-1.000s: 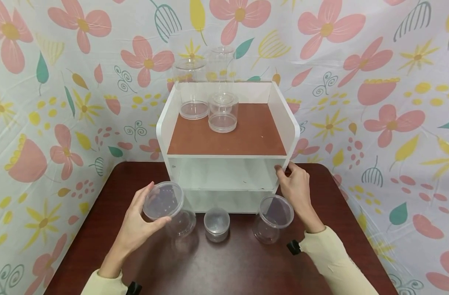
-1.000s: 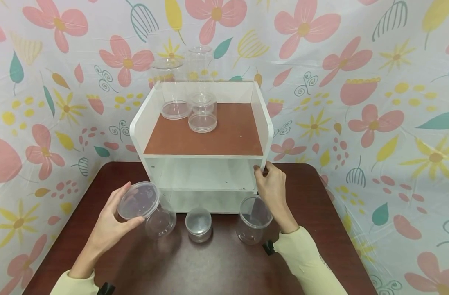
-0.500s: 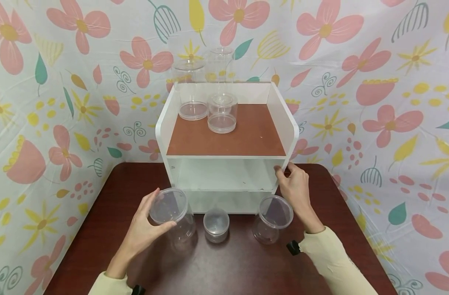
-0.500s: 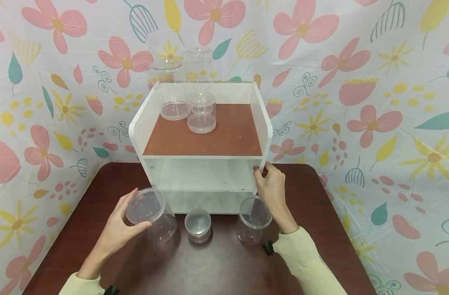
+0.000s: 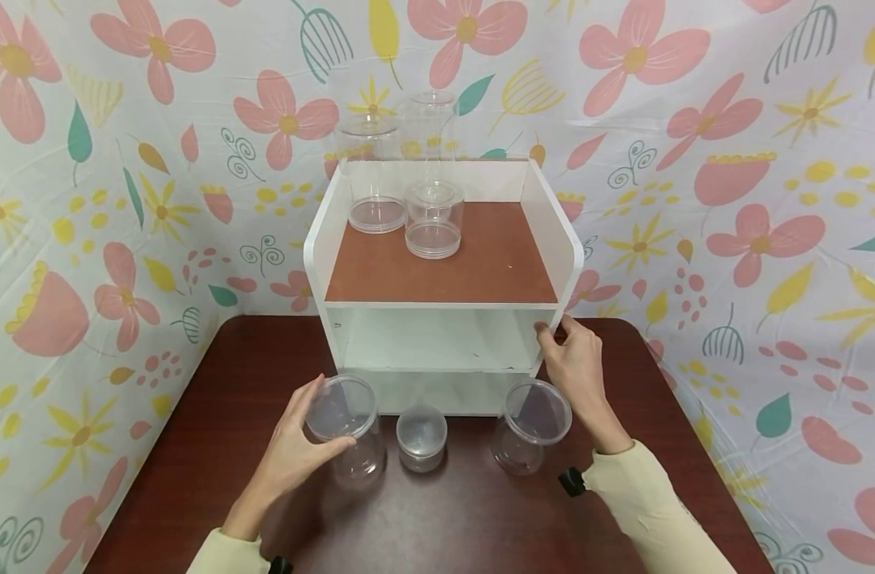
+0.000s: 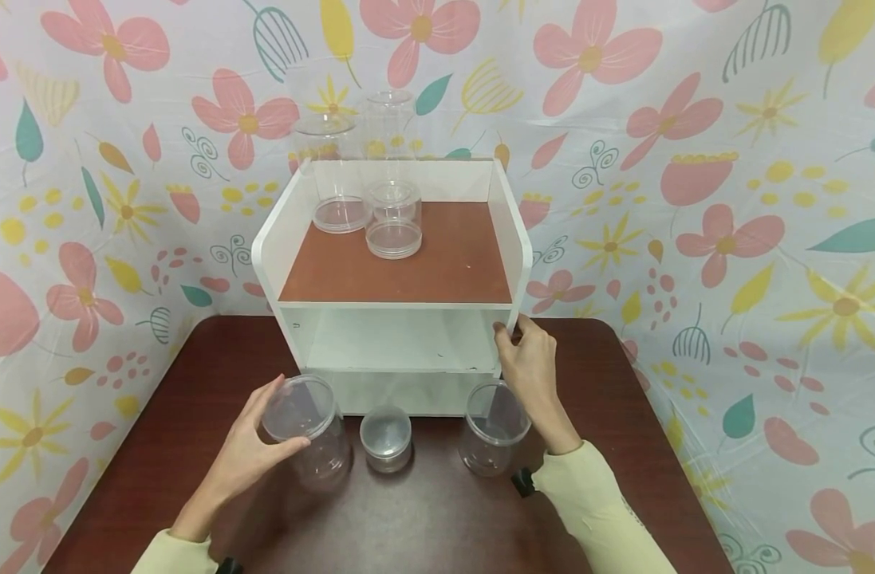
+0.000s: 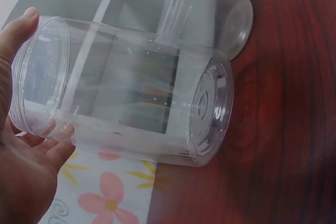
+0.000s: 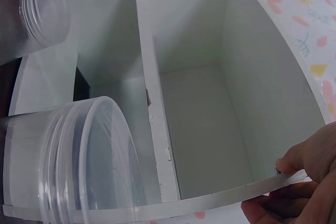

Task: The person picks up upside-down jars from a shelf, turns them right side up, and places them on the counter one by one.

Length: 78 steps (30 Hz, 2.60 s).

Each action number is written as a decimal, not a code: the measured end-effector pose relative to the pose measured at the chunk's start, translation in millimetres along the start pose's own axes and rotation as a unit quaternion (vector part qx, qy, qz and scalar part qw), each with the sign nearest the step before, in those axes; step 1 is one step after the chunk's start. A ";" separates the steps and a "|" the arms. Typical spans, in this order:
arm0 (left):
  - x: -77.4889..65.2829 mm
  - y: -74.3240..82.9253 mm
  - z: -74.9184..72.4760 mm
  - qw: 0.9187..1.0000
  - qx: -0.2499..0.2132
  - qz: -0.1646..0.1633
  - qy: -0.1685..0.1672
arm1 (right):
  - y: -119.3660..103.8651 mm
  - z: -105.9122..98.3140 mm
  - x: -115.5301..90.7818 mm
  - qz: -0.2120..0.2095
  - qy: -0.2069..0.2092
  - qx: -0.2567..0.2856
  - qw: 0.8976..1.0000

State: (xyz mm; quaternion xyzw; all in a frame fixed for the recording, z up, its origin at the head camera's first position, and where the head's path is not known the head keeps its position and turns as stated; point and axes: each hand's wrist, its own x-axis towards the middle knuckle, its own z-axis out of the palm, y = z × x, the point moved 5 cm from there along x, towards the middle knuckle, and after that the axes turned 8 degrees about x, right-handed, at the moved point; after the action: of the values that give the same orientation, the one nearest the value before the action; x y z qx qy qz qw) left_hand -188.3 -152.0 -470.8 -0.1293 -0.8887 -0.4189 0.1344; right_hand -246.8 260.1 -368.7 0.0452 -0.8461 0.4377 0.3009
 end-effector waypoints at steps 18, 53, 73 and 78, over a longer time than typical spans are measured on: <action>0.2 -9.3 16.1 1.000 -0.009 -0.019 -0.012 | 0.3 -0.3 0.1 -0.003 -0.002 -0.001 1.000; -2.9 -12.9 41.5 0.999 -0.033 -0.017 -0.002 | 2.2 0.2 0.7 -0.004 -0.003 -0.004 1.000; 4.2 17.0 13.0 0.989 -0.029 0.063 0.129 | 0.1 0.8 -0.3 -0.005 -0.004 -0.002 1.000; 19.2 48.5 -7.6 0.973 -0.036 0.143 0.179 | 0.0 0.7 0.2 -0.006 -0.004 -0.005 1.000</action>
State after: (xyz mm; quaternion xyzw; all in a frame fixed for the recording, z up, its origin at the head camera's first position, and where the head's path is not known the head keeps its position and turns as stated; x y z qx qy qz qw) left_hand -188.5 -125.8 -425.1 -0.1830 -0.8069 -0.4433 0.3448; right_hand -247.3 259.6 -368.9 0.0507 -0.8491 0.4314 0.3007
